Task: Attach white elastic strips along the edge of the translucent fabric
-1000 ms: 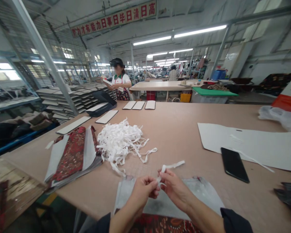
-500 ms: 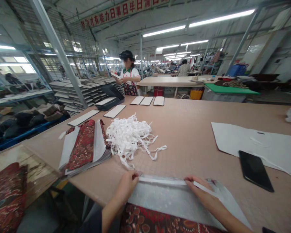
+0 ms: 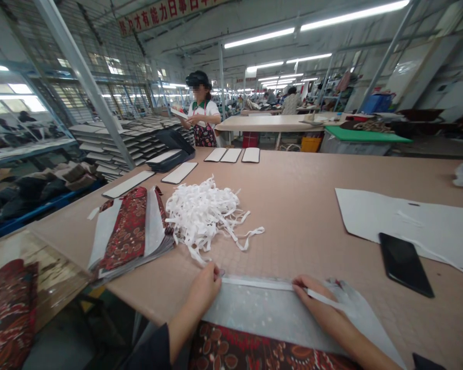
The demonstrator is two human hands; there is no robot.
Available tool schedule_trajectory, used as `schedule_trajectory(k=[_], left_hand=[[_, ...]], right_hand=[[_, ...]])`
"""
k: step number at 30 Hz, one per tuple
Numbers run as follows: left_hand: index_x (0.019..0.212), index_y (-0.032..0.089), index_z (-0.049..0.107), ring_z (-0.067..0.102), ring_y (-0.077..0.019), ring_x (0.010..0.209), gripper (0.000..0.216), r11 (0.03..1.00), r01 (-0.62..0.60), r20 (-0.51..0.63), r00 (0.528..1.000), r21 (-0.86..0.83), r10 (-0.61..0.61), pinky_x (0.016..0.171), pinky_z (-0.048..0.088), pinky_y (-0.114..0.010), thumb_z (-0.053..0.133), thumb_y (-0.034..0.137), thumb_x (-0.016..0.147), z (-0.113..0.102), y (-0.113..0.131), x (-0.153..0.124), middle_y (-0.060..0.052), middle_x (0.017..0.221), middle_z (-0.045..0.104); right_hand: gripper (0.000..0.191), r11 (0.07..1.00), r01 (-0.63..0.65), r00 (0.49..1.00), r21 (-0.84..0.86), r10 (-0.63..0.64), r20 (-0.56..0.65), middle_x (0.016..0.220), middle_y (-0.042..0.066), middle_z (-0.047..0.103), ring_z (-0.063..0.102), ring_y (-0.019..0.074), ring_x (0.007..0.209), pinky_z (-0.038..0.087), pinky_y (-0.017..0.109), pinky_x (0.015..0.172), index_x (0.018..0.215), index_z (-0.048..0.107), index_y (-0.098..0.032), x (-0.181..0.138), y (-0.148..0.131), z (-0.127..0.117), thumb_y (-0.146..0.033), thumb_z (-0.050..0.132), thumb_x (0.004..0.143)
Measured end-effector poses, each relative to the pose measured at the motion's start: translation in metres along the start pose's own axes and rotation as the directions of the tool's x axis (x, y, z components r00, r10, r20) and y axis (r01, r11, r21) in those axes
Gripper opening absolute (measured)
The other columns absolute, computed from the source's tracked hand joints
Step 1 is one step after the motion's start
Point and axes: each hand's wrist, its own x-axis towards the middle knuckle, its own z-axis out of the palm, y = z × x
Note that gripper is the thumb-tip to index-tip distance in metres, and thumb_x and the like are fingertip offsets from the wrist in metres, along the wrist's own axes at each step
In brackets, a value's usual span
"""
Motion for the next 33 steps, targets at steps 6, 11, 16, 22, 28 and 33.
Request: schedule_trajectory(k=[6, 11, 16, 22, 28, 33], left_hand=[[0.087, 0.015, 0.050, 0.054, -0.0170, 0.076, 0.014, 0.980, -0.063, -0.018, 0.998, 0.191, 0.068, 0.065, 0.037, -0.026, 0.042, 0.009, 0.076, -0.005, 0.016, -0.008, -0.004, 0.081, 0.057], [0.088, 0.015, 0.057, 0.052, -0.0240, 0.086, 0.027, 0.725, -0.298, 0.003, 0.926, 0.621, 0.378, 0.076, 0.040, -0.037, 0.034, 0.004, 0.081, -0.001, 0.032, -0.023, -0.008, 0.089, 0.057], [0.115, 0.014, 0.052, 0.055, -0.0251, 0.085, 0.042, 0.520, -0.367, 0.096, 0.875, 0.771, 0.475, 0.073, 0.043, -0.037, 0.034, 0.000, 0.079, 0.011, 0.034, -0.033, -0.015, 0.095, 0.058], [0.121, 0.024, 0.047, 0.056, -0.0269, 0.083, 0.049, 0.473, -0.400, 0.203, 0.887, 0.785, 0.414, 0.072, 0.044, -0.042, 0.037, 0.001, 0.079, 0.011, 0.063, -0.037, -0.013, 0.087, 0.060], [0.118, 0.015, 0.047, 0.053, -0.0235, 0.091, 0.038, 0.571, -0.638, 0.310, 0.761, 0.517, 0.570, 0.073, 0.046, -0.038, 0.036, 0.006, 0.083, 0.041, 0.128, -0.024, -0.011, 0.103, 0.056], [0.103, 0.011, 0.056, 0.052, -0.0257, 0.090, 0.032, 0.545, -0.666, 0.340, 0.738, 0.510, 0.583, 0.072, 0.047, -0.039, 0.036, 0.002, 0.080, 0.063, 0.149, -0.021, -0.012, 0.099, 0.056]], right_hand=[[0.017, 0.999, -0.009, 1.000, -0.040, 0.008, -0.020, 0.075, 0.005, 0.060, 0.053, 0.0198, 0.073, 0.042, 0.032, 0.072, 0.068, 0.053, -0.023, 0.001, -0.002, -0.001, -0.030, 0.039, 0.074], [0.014, 0.999, -0.021, 1.000, -0.028, 0.021, -0.002, 0.076, 0.004, 0.060, 0.053, 0.0174, 0.075, 0.040, 0.028, 0.070, 0.069, 0.051, -0.022, 0.000, -0.009, -0.004, -0.024, 0.038, 0.075], [0.013, 0.997, -0.032, 0.999, -0.072, 0.032, -0.006, 0.075, 0.004, 0.059, 0.052, 0.0158, 0.075, 0.038, 0.026, 0.070, 0.070, 0.051, -0.019, 0.000, -0.017, -0.009, -0.018, 0.039, 0.073], [0.014, 0.983, -0.025, 0.999, -0.181, 0.029, 0.020, 0.079, 0.005, 0.060, 0.052, 0.0159, 0.078, 0.036, 0.025, 0.070, 0.073, 0.055, -0.018, 0.007, -0.011, -0.003, -0.015, 0.041, 0.073], [0.013, 0.984, 0.022, 1.000, -0.180, -0.024, -0.010, 0.080, 0.006, 0.061, 0.052, 0.0167, 0.079, 0.036, 0.025, 0.072, 0.074, 0.055, -0.017, 0.007, -0.005, -0.003, -0.015, 0.043, 0.072], [0.011, 0.993, -0.104, 0.990, 0.050, 0.108, -0.088, 0.078, 0.004, 0.062, 0.054, 0.0153, 0.076, 0.038, 0.025, 0.069, 0.073, 0.054, -0.018, -0.005, 0.024, -0.039, -0.016, 0.044, 0.071]])
